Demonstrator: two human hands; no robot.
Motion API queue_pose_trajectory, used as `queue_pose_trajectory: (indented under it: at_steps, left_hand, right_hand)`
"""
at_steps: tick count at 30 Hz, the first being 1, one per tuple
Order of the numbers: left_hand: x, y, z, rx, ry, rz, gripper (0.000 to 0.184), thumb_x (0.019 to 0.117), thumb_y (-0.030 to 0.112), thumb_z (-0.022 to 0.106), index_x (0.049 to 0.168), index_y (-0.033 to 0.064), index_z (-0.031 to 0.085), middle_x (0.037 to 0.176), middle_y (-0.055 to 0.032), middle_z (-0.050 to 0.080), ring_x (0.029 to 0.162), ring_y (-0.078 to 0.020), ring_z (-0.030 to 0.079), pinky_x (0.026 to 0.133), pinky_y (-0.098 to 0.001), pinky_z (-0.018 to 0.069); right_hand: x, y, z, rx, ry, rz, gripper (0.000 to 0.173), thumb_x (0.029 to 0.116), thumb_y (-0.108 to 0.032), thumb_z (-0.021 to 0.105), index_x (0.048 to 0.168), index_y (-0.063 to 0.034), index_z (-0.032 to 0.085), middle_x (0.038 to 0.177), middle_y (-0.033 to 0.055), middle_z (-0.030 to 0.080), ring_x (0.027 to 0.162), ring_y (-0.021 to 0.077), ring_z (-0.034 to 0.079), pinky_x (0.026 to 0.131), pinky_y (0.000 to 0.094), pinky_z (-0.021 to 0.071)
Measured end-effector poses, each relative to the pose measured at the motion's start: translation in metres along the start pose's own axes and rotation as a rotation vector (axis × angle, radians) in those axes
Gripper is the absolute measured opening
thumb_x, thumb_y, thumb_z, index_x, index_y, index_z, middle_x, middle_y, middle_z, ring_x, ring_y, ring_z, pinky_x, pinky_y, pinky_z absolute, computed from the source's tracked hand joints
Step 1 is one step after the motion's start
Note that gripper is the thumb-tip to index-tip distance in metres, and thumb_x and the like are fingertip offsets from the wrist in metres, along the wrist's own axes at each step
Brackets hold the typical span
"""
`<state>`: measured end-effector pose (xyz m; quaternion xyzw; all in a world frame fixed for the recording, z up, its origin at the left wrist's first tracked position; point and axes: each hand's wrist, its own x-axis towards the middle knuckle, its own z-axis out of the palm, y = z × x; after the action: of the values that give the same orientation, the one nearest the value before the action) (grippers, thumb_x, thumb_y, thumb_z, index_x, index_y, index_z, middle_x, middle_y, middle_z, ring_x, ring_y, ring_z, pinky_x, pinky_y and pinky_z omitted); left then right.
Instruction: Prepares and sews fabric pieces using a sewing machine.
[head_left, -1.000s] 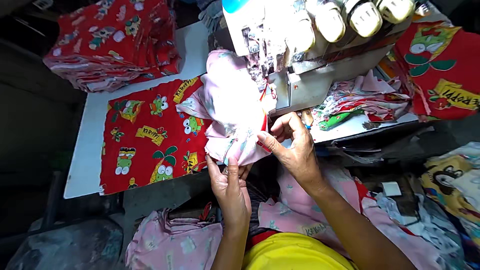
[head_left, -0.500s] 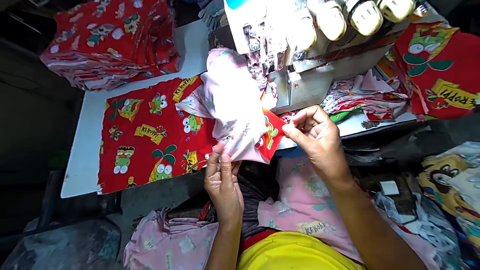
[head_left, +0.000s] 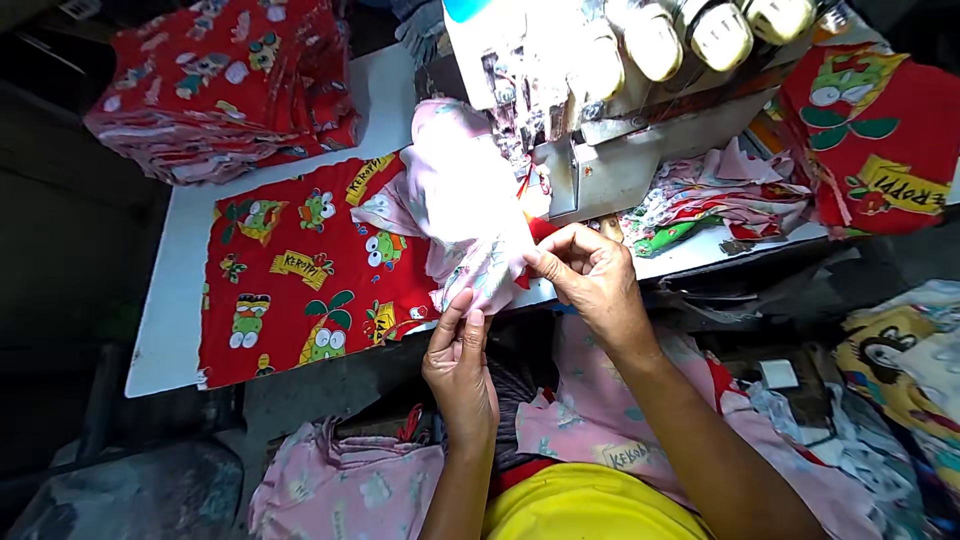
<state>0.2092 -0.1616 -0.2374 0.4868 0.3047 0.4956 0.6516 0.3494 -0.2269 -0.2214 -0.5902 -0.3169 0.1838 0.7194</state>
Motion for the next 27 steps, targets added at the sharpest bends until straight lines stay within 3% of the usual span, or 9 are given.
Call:
queue_pose_trajectory:
  at_steps: [4, 9, 13, 17, 21, 27]
  left_hand:
    - [0.005, -0.001, -0.003, 0.016, 0.000, 0.031, 0.026, 0.0997, -0.004, 0.057, 0.121, 0.0008, 0.071, 0.119, -0.0062, 0.074, 0.107, -0.0164, 0.071, 0.098, -0.0342, 0.0577]
    - [0.006, -0.003, -0.002, 0.010, -0.028, 0.017, 0.027, 0.1008, -0.002, 0.056, 0.123, 0.0023, 0.071, 0.121, -0.0047, 0.073, 0.111, -0.0156, 0.070, 0.101, -0.0337, 0.0558]
    - [0.009, -0.004, -0.001, -0.002, -0.018, 0.032, 0.028, 0.1007, -0.001, 0.057, 0.126, 0.0013, 0.069, 0.123, -0.0056, 0.072, 0.112, -0.0164, 0.069, 0.102, -0.0342, 0.0552]
    - [0.013, 0.000, -0.003, 0.016, -0.016, 0.081, 0.027, 0.1009, -0.001, 0.056, 0.125, 0.0014, 0.068, 0.123, -0.0055, 0.072, 0.114, -0.0173, 0.069, 0.103, -0.0359, 0.0549]
    - [0.013, -0.001, -0.002, 0.024, -0.022, 0.076, 0.027, 0.1010, -0.001, 0.055, 0.125, 0.0027, 0.068, 0.124, -0.0042, 0.071, 0.114, -0.0162, 0.068, 0.103, -0.0355, 0.0545]
    - [0.021, 0.006, -0.007, 0.034, -0.011, 0.093, 0.027, 0.1026, 0.001, 0.052, 0.125, 0.0030, 0.067, 0.122, -0.0035, 0.071, 0.112, -0.0153, 0.068, 0.100, -0.0347, 0.0560]
  right_hand:
    - [-0.005, -0.009, -0.004, 0.166, -0.048, 0.095, 0.012, 0.0923, -0.001, 0.072, 0.101, -0.0032, 0.064, 0.083, 0.0067, 0.067, 0.058, 0.0097, 0.064, 0.051, 0.0214, 0.0574]
    - [-0.011, -0.013, -0.006, 0.238, -0.121, 0.221, 0.028, 0.0935, 0.001, 0.069, 0.121, -0.0018, 0.066, 0.086, 0.0075, 0.067, 0.061, 0.0110, 0.063, 0.056, 0.0217, 0.0566]
    - [-0.010, -0.011, -0.008, 0.080, -0.209, 0.107, 0.008, 0.0927, 0.000, 0.069, 0.099, -0.0009, 0.073, 0.092, 0.0061, 0.067, 0.064, 0.0088, 0.061, 0.056, 0.0199, 0.0553]
    - [-0.006, 0.007, -0.014, -0.367, -0.001, -0.145, 0.011, 0.0936, -0.011, 0.073, 0.102, -0.0050, 0.076, 0.105, 0.0055, 0.063, 0.086, 0.0068, 0.063, 0.073, 0.0188, 0.0549]
    - [0.004, 0.017, -0.019, -0.359, 0.034, -0.174, 0.010, 0.0922, -0.012, 0.074, 0.099, -0.0052, 0.077, 0.131, 0.0091, 0.062, 0.112, 0.0110, 0.064, 0.092, 0.0252, 0.0561]
    - [0.006, 0.022, -0.027, -0.076, -0.032, -0.150, 0.007, 0.0895, -0.002, 0.074, 0.096, -0.0003, 0.076, 0.113, 0.0082, 0.069, 0.099, 0.0092, 0.068, 0.081, 0.0211, 0.0590]
